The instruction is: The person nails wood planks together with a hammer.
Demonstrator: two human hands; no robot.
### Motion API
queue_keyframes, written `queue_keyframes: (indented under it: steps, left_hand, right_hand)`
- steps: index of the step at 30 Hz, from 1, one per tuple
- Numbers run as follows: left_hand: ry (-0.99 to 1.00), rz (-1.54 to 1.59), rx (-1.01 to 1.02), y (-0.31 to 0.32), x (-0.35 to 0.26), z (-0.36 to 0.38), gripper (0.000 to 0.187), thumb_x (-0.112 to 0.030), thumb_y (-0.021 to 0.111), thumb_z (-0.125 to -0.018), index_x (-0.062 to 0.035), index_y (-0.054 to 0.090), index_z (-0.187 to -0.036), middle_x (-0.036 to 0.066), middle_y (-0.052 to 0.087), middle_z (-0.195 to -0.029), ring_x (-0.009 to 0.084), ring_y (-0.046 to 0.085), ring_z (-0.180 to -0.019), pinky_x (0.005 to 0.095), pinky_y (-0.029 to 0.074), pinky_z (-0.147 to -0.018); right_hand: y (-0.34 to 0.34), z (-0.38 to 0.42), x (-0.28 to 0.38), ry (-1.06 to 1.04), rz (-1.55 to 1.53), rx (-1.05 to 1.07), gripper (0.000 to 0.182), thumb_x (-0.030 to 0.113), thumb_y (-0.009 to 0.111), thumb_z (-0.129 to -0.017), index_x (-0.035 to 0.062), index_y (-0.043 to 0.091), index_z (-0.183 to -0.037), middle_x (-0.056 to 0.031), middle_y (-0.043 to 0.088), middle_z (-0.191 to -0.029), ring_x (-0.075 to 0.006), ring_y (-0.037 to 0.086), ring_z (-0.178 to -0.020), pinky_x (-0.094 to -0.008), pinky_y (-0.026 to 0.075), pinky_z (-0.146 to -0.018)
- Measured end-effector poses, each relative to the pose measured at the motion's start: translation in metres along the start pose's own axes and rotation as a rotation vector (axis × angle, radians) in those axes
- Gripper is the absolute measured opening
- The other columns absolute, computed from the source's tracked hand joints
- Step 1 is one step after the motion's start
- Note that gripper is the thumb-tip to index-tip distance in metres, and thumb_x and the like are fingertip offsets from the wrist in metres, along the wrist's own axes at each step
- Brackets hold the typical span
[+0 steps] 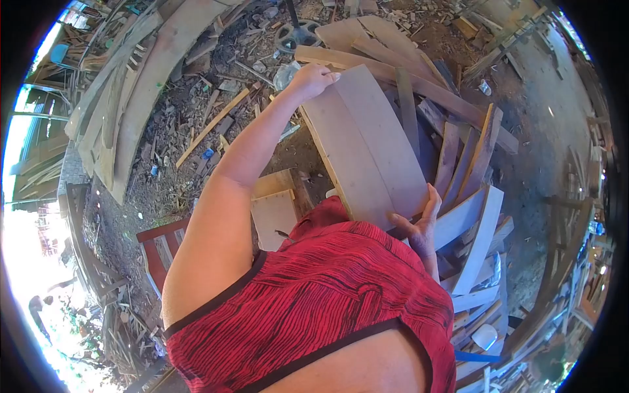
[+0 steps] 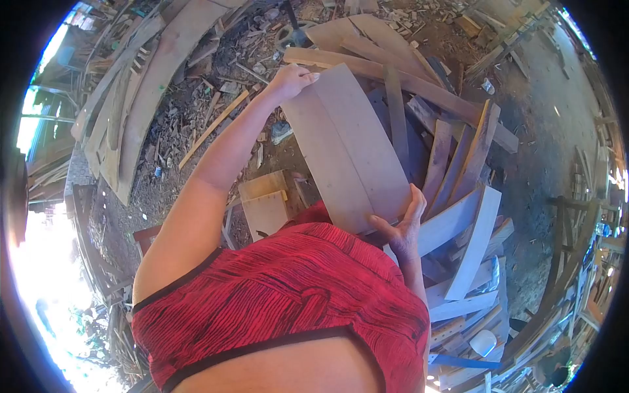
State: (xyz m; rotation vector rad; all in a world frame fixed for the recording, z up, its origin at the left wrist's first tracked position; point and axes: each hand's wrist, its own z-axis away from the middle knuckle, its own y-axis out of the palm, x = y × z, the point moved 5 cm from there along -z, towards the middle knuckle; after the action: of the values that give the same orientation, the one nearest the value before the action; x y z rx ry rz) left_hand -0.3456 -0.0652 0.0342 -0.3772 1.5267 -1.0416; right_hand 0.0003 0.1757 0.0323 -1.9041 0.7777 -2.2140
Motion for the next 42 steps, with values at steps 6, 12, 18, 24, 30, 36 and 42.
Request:
queue_keyframes:
  steps: [6, 12, 18, 24, 30, 36, 42]
  left_hand:
    - [0.008, 0.007, -0.02, -0.002, -0.001, 0.004, 0.044, -0.045, 0.06, -0.087, -0.0034, 0.071, -0.095, 0.019, 0.068, -0.089, 0.0341, 0.066, -0.084, 0.042, 0.05, -0.076]
    - [0.054, 0.023, -0.048, -0.004, -0.001, 0.006, 0.042, -0.042, 0.061, -0.087, -0.0017, 0.071, -0.091, 0.02, 0.068, -0.083, 0.0354, 0.066, -0.08, 0.0417, 0.05, -0.074]
    - [0.066, 0.03, -0.047, -0.005, 0.004, 0.01, 0.042, -0.041, 0.061, -0.088, 0.0001, 0.07, -0.088, 0.018, 0.065, -0.073, 0.0318, 0.064, -0.071, 0.0395, 0.049, -0.069]
    - [0.077, 0.128, -0.053, 0.001, 0.014, 0.008, 0.043, -0.041, 0.061, -0.089, 0.002, 0.067, -0.084, 0.018, 0.062, -0.069, 0.0293, 0.06, -0.065, 0.0395, 0.047, -0.064]
    - [0.055, 0.061, -0.06, -0.004, 0.004, 0.013, 0.043, -0.042, 0.059, -0.09, 0.0005, 0.067, -0.086, 0.018, 0.062, -0.069, 0.03, 0.061, -0.066, 0.04, 0.047, -0.065]
    - [0.102, -0.022, -0.068, -0.002, -0.007, 0.014, 0.042, -0.042, 0.055, -0.092, -0.0017, 0.066, -0.084, 0.019, 0.064, -0.074, 0.0346, 0.063, -0.072, 0.0432, 0.047, -0.067]
    - [0.133, -0.144, -0.113, 0.005, -0.008, 0.011, 0.042, -0.042, 0.05, -0.094, -0.0038, 0.062, -0.08, 0.019, 0.063, -0.075, 0.0388, 0.061, -0.076, 0.0466, 0.045, -0.067]
  right_hand:
    - [-0.001, 0.001, 0.004, -0.043, 0.064, -0.013, 0.11, 0.041, 0.085, -0.059, -0.0002, 0.026, -0.142, -0.0208, 0.029, -0.139, -0.0356, 0.033, -0.13, -0.0432, 0.03, -0.108]
    - [-0.001, 0.002, 0.006, -0.063, 0.064, -0.022, 0.11, 0.042, 0.086, -0.059, 0.0012, 0.026, -0.142, -0.0217, 0.029, -0.139, -0.0368, 0.033, -0.13, -0.044, 0.031, -0.108]
    - [0.001, 0.004, 0.008, -0.078, 0.094, -0.045, 0.11, 0.042, 0.086, -0.058, 0.0022, 0.026, -0.142, -0.0214, 0.029, -0.14, -0.0362, 0.034, -0.129, -0.044, 0.033, -0.107]
    - [0.0, 0.005, 0.008, -0.049, 0.07, -0.032, 0.111, 0.043, 0.085, -0.058, 0.0025, 0.025, -0.142, -0.0216, 0.028, -0.14, -0.0365, 0.033, -0.13, -0.0442, 0.032, -0.107]
    - [0.0, 0.005, 0.006, -0.032, 0.093, -0.034, 0.111, 0.043, 0.085, -0.058, 0.0026, 0.024, -0.142, -0.022, 0.028, -0.14, -0.0373, 0.033, -0.13, -0.0447, 0.032, -0.108]
    - [-0.002, 0.004, 0.005, -0.046, 0.096, -0.044, 0.11, 0.042, 0.084, -0.059, 0.0028, 0.024, -0.143, -0.0222, 0.028, -0.14, -0.0381, 0.033, -0.131, -0.0448, 0.033, -0.107]
    - [-0.004, 0.004, -0.001, -0.084, 0.069, -0.055, 0.111, 0.045, 0.084, -0.06, 0.0026, 0.024, -0.143, -0.0225, 0.028, -0.14, -0.0387, 0.034, -0.13, -0.0449, 0.033, -0.107]
